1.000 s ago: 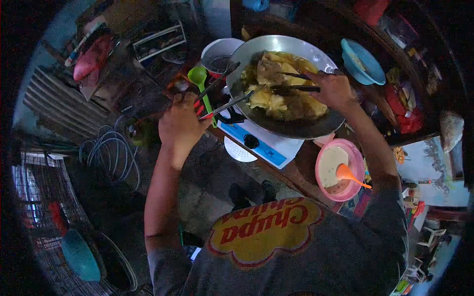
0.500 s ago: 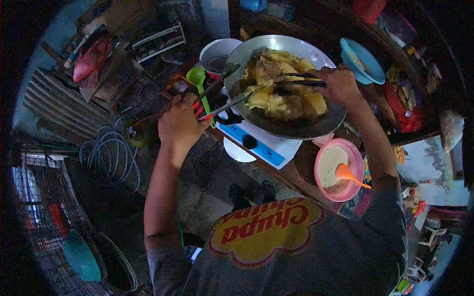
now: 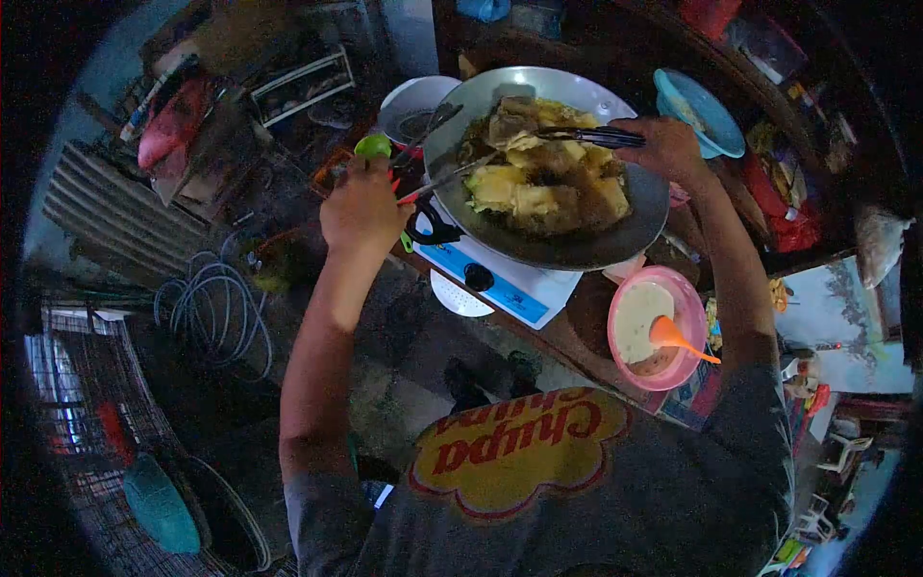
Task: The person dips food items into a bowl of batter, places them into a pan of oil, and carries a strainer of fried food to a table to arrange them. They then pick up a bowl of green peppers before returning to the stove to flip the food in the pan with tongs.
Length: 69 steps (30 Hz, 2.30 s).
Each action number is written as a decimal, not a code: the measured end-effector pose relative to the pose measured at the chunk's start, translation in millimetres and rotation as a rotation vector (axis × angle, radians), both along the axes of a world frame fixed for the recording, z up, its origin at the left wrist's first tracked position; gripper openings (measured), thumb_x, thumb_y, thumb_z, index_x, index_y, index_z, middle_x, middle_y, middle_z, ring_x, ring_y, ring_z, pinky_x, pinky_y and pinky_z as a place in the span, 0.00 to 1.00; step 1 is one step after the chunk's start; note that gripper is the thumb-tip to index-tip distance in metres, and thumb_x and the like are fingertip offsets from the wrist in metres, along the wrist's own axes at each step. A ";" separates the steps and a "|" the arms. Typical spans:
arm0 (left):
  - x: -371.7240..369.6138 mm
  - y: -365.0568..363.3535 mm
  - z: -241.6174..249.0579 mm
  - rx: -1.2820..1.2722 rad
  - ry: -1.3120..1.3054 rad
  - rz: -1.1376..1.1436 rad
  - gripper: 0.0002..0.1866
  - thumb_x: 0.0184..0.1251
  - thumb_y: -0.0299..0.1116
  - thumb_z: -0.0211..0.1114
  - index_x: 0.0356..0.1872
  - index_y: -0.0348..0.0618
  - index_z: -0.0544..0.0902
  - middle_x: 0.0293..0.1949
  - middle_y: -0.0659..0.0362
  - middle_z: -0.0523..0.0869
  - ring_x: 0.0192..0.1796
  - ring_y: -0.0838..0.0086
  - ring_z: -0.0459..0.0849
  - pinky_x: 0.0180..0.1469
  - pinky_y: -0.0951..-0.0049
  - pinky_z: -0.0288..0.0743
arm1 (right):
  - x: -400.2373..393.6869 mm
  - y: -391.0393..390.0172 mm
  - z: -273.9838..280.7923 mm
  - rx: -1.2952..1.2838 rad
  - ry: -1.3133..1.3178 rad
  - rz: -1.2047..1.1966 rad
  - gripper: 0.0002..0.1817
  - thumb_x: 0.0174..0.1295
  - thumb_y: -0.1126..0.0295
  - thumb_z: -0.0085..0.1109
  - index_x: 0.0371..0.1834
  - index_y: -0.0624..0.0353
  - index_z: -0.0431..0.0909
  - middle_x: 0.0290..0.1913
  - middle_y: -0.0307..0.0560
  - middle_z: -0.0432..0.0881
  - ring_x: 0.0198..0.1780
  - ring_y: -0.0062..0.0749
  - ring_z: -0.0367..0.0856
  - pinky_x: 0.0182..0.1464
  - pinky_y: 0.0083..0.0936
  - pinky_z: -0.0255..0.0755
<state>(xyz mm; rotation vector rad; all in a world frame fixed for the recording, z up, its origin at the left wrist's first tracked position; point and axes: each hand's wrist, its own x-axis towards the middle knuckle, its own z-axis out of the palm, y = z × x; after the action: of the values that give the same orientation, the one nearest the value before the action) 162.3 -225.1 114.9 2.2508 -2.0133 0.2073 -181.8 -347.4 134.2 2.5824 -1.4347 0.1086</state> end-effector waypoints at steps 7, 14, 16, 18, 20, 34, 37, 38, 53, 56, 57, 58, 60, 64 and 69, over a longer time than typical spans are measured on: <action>-10.5 -9.6 8.7 0.025 0.036 0.030 0.34 0.42 0.46 0.68 0.53 0.47 0.66 0.51 0.53 0.71 0.47 0.60 0.76 0.45 0.64 0.73 | 10.4 16.9 3.6 -0.017 0.050 -0.005 0.27 0.40 0.51 0.62 0.48 0.44 0.74 0.37 0.46 0.79 0.36 0.40 0.78 0.39 0.34 0.71; -13.9 -11.7 8.0 0.050 0.025 0.055 0.35 0.42 0.46 0.68 0.53 0.48 0.66 0.50 0.53 0.71 0.47 0.60 0.76 0.45 0.64 0.73 | 43.1 22.0 -14.4 -0.023 0.154 -0.045 0.28 0.43 0.45 0.57 0.49 0.42 0.72 0.35 0.49 0.79 0.36 0.42 0.79 0.38 0.37 0.72; -10.5 -9.7 6.9 0.041 0.039 0.053 0.35 0.41 0.46 0.68 0.53 0.49 0.67 0.50 0.52 0.72 0.47 0.59 0.76 0.45 0.64 0.73 | 44.8 17.6 -17.7 -0.006 0.164 -0.064 0.28 0.44 0.45 0.56 0.49 0.42 0.72 0.34 0.50 0.79 0.36 0.43 0.79 0.37 0.37 0.72; -2.5 -3.1 6.1 0.028 0.103 0.066 0.34 0.41 0.45 0.69 0.53 0.50 0.68 0.49 0.52 0.72 0.47 0.58 0.76 0.45 0.63 0.73 | 42.7 10.2 -15.8 -0.008 0.115 -0.060 0.28 0.44 0.44 0.56 0.48 0.42 0.73 0.35 0.49 0.80 0.35 0.44 0.79 0.38 0.37 0.72; 5.5 4.4 9.7 0.009 0.139 0.077 0.33 0.40 0.45 0.69 0.52 0.50 0.68 0.49 0.52 0.73 0.47 0.58 0.76 0.45 0.62 0.73 | 41.2 8.5 -3.5 0.016 0.055 -0.114 0.27 0.44 0.44 0.56 0.48 0.42 0.74 0.36 0.49 0.79 0.36 0.44 0.79 0.39 0.36 0.72; 30.1 34.1 41.5 -0.161 0.255 0.178 0.29 0.38 0.41 0.70 0.46 0.51 0.72 0.43 0.54 0.75 0.44 0.58 0.77 0.41 0.61 0.73 | 80.7 1.7 -14.3 0.085 -0.137 -0.145 0.30 0.41 0.40 0.56 0.46 0.45 0.75 0.42 0.48 0.78 0.42 0.40 0.77 0.46 0.32 0.69; 31.2 37.4 44.7 -0.129 0.250 0.162 0.28 0.37 0.41 0.70 0.45 0.49 0.72 0.43 0.53 0.76 0.45 0.58 0.77 0.41 0.61 0.72 | 101.1 27.3 -2.5 0.234 -0.123 -0.166 0.30 0.41 0.41 0.56 0.46 0.45 0.75 0.41 0.47 0.78 0.42 0.40 0.78 0.45 0.33 0.70; 32.4 39.1 42.9 -0.129 0.250 0.163 0.28 0.37 0.41 0.70 0.45 0.49 0.72 0.43 0.53 0.76 0.45 0.58 0.77 0.41 0.61 0.72 | 98.2 29.4 2.6 0.234 -0.123 -0.165 0.30 0.41 0.41 0.56 0.46 0.45 0.75 0.41 0.47 0.78 0.42 0.40 0.78 0.45 0.33 0.70; 23.3 33.4 22.2 -0.029 0.258 0.093 0.34 0.35 0.44 0.72 0.49 0.46 0.71 0.43 0.52 0.78 0.45 0.59 0.77 0.45 0.63 0.72 | 52.0 40.3 -11.4 -0.018 0.281 -0.021 0.30 0.43 0.54 0.60 0.53 0.46 0.68 0.36 0.45 0.79 0.33 0.37 0.79 0.37 0.31 0.72; 24.1 34.5 18.6 0.019 0.219 0.062 0.31 0.41 0.45 0.68 0.49 0.50 0.70 0.47 0.51 0.74 0.44 0.58 0.77 0.43 0.62 0.73 | 52.3 41.3 -12.7 -0.100 0.215 0.005 0.29 0.43 0.54 0.60 0.51 0.47 0.69 0.34 0.44 0.80 0.31 0.36 0.78 0.36 0.30 0.72; 23.4 33.7 17.5 0.034 0.198 0.082 0.31 0.41 0.46 0.67 0.49 0.50 0.70 0.47 0.51 0.74 0.44 0.58 0.78 0.44 0.62 0.73 | 50.2 35.6 -23.9 -0.091 0.240 0.001 0.28 0.43 0.54 0.60 0.51 0.47 0.70 0.32 0.45 0.80 0.30 0.36 0.79 0.36 0.31 0.72; 22.7 32.9 16.9 0.047 0.178 0.103 0.31 0.42 0.47 0.67 0.50 0.50 0.70 0.47 0.52 0.74 0.44 0.58 0.78 0.44 0.62 0.73 | 48.6 30.6 -31.5 -0.083 0.266 -0.002 0.28 0.43 0.53 0.60 0.50 0.47 0.70 0.30 0.45 0.80 0.30 0.36 0.79 0.35 0.31 0.72; 21.3 33.8 16.1 0.056 0.173 0.098 0.31 0.42 0.47 0.67 0.50 0.51 0.69 0.47 0.52 0.74 0.44 0.58 0.78 0.44 0.62 0.73 | 49.6 25.5 -34.4 -0.069 0.236 -0.030 0.26 0.44 0.51 0.59 0.49 0.45 0.72 0.29 0.45 0.80 0.30 0.37 0.79 0.35 0.32 0.72; 19.2 35.7 18.0 0.072 0.175 0.107 0.32 0.41 0.47 0.67 0.50 0.51 0.68 0.47 0.52 0.74 0.44 0.58 0.78 0.43 0.62 0.73 | 39.7 16.9 -18.0 -0.096 -0.012 -0.051 0.25 0.44 0.45 0.56 0.46 0.39 0.74 0.29 0.45 0.80 0.30 0.41 0.80 0.39 0.33 0.72; 14.5 25.3 5.0 0.016 0.231 0.040 0.32 0.40 0.46 0.68 0.50 0.50 0.68 0.46 0.52 0.74 0.43 0.58 0.78 0.42 0.62 0.74 | 25.4 -0.1 -1.6 0.059 -0.158 -0.161 0.30 0.42 0.41 0.56 0.48 0.43 0.75 0.36 0.50 0.79 0.41 0.42 0.78 0.43 0.33 0.70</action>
<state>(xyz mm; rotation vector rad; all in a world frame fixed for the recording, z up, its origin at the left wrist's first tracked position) 176.8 -199.8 119.8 2.2100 -1.8596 -0.0640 -156.4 -347.5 132.6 2.5408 -1.7201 0.2570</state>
